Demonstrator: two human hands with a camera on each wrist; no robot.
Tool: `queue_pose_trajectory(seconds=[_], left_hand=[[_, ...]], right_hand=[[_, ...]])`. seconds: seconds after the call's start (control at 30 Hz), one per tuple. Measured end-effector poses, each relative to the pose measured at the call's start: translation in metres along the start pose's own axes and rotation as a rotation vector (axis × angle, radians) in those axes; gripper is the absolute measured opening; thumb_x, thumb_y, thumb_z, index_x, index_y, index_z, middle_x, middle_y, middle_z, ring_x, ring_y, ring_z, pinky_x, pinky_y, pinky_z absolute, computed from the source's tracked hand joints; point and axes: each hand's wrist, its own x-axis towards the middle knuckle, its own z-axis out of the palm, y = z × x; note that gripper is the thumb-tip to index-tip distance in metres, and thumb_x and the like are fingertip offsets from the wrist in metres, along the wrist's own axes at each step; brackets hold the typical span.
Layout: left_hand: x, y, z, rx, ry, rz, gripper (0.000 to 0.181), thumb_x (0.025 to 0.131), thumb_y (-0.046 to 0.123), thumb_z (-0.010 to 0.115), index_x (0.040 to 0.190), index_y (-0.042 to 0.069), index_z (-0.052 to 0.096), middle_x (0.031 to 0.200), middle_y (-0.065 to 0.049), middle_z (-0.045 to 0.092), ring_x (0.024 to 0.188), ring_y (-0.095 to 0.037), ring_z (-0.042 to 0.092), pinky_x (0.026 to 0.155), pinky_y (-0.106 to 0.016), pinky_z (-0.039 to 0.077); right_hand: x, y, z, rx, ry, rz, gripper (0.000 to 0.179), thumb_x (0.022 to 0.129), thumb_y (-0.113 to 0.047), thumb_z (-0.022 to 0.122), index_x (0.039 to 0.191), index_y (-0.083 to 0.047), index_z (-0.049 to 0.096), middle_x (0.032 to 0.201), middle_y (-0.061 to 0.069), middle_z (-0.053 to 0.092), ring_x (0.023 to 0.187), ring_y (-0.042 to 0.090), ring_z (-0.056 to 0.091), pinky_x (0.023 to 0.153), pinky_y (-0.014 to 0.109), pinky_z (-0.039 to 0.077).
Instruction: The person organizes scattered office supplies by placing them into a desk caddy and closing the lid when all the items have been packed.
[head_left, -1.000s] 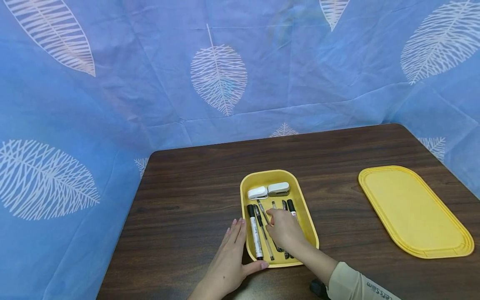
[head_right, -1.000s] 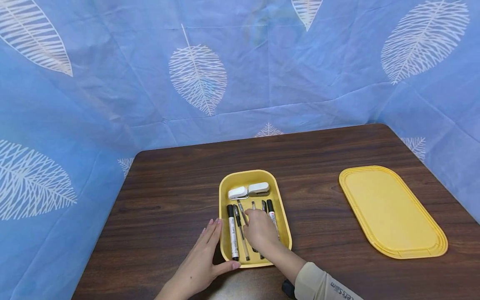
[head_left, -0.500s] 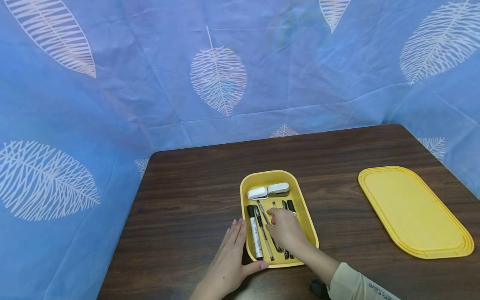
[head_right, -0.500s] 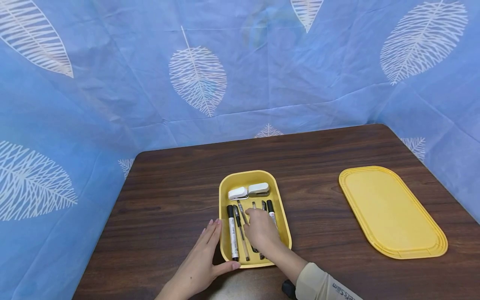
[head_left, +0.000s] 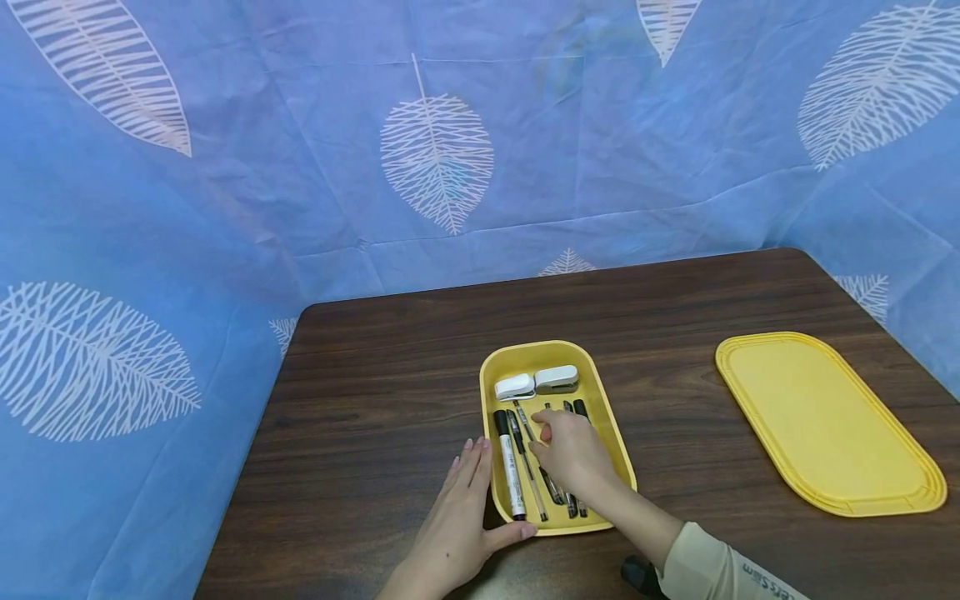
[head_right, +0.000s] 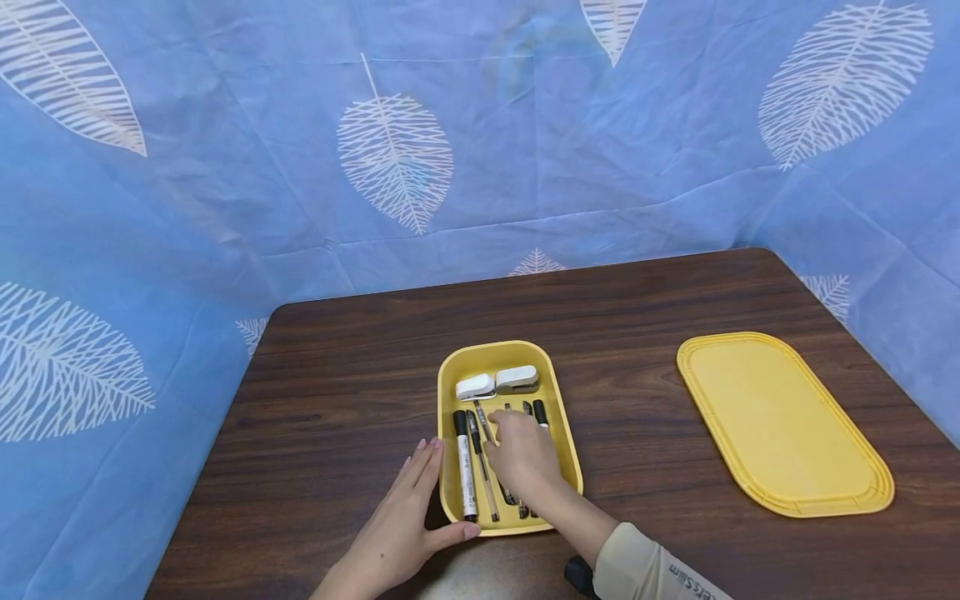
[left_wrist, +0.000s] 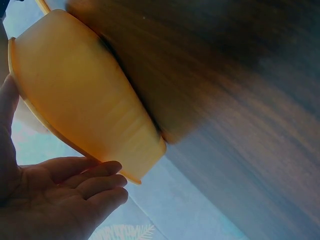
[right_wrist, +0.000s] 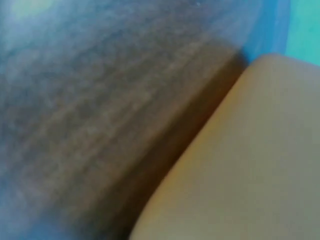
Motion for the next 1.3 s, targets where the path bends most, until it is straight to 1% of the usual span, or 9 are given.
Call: queue_pose_trajectory(seconds=[0.13,0.27,0.43,0.57,0.87,1.07,1.2,1.27,1.3], left_hand=[[0.0,0.0,0.0,0.003,-0.001,0.001,0.103,0.079,0.061,0.066,0.152,0.001,0.026,0.159,-0.018,0.026,0.149,-0.033,0.021,0.118,-0.052,0.026],[0.0,0.001,0.0,0.011,0.002,0.005,0.103,0.079,0.061,0.067,0.152,0.0,0.026,0.158,-0.018,0.026,0.149,-0.034,0.022,0.118,-0.052,0.026],[-0.001,0.001,0.0,0.014,0.008,0.009,0.102,0.079,0.06,0.068,0.151,0.0,0.027,0.158,-0.019,0.027,0.148,-0.034,0.022,0.118,-0.052,0.026],[-0.001,0.002,-0.001,0.013,0.011,0.006,0.102,0.079,0.059,0.068,0.151,-0.001,0.027,0.158,-0.019,0.028,0.148,-0.034,0.022,0.119,-0.051,0.026],[-0.001,0.002,-0.001,0.0,0.004,0.0,0.104,0.078,0.059,0.069,0.152,0.0,0.026,0.158,-0.019,0.026,0.148,-0.035,0.021,0.119,-0.053,0.025],[-0.001,0.001,-0.001,-0.001,0.006,0.001,0.104,0.078,0.06,0.069,0.152,0.001,0.026,0.159,-0.019,0.026,0.148,-0.035,0.021,0.118,-0.053,0.025],[-0.001,0.001,0.0,0.004,-0.001,-0.002,0.104,0.078,0.06,0.069,0.152,0.001,0.025,0.159,-0.018,0.025,0.148,-0.035,0.021,0.118,-0.053,0.025],[-0.001,0.001,0.0,0.005,-0.004,-0.003,0.104,0.078,0.06,0.069,0.152,0.002,0.025,0.159,-0.018,0.025,0.149,-0.034,0.021,0.118,-0.053,0.025],[-0.001,0.001,-0.001,0.004,-0.007,-0.004,0.104,0.078,0.06,0.068,0.152,0.002,0.024,0.159,-0.018,0.025,0.149,-0.034,0.021,0.119,-0.053,0.025]], right_hand=[[0.001,-0.002,-0.004,-0.013,0.014,-0.011,0.035,0.079,-0.014,0.079,0.113,-0.006,0.071,0.075,-0.004,0.063,0.061,0.007,0.05,0.053,0.022,0.042],[0.003,-0.005,-0.01,-0.001,0.038,-0.031,0.035,0.079,-0.014,0.079,0.112,-0.005,0.071,0.076,-0.002,0.064,0.057,0.005,0.05,0.051,0.02,0.041],[0.005,-0.011,-0.026,0.023,0.057,-0.058,0.036,0.079,-0.014,0.078,0.113,-0.004,0.071,0.079,0.001,0.066,0.057,0.005,0.051,0.051,0.02,0.043],[0.008,-0.017,-0.045,0.034,0.066,-0.066,0.037,0.08,-0.016,0.078,0.115,-0.006,0.07,0.082,0.001,0.067,0.066,0.007,0.057,0.055,0.022,0.046],[0.016,-0.02,-0.095,0.055,0.187,-0.134,0.038,0.084,-0.016,0.074,0.12,-0.004,0.068,0.089,0.008,0.069,0.073,0.015,0.063,0.059,0.027,0.05],[0.018,-0.019,-0.13,0.057,0.236,-0.114,0.041,0.088,-0.023,0.071,0.126,-0.008,0.064,0.092,0.007,0.069,0.079,0.019,0.064,0.064,0.029,0.049],[0.016,-0.013,-0.152,0.052,0.308,-0.111,0.043,0.088,-0.029,0.071,0.126,-0.01,0.064,0.091,0.008,0.07,0.079,0.02,0.066,0.064,0.029,0.047],[0.015,-0.008,-0.163,0.043,0.344,-0.103,0.045,0.088,-0.033,0.071,0.126,-0.012,0.065,0.091,0.007,0.071,0.078,0.017,0.065,0.063,0.026,0.046],[0.014,-0.005,-0.168,0.036,0.365,-0.099,0.045,0.087,-0.034,0.071,0.126,-0.012,0.065,0.091,0.006,0.071,0.076,0.012,0.064,0.062,0.024,0.045]])
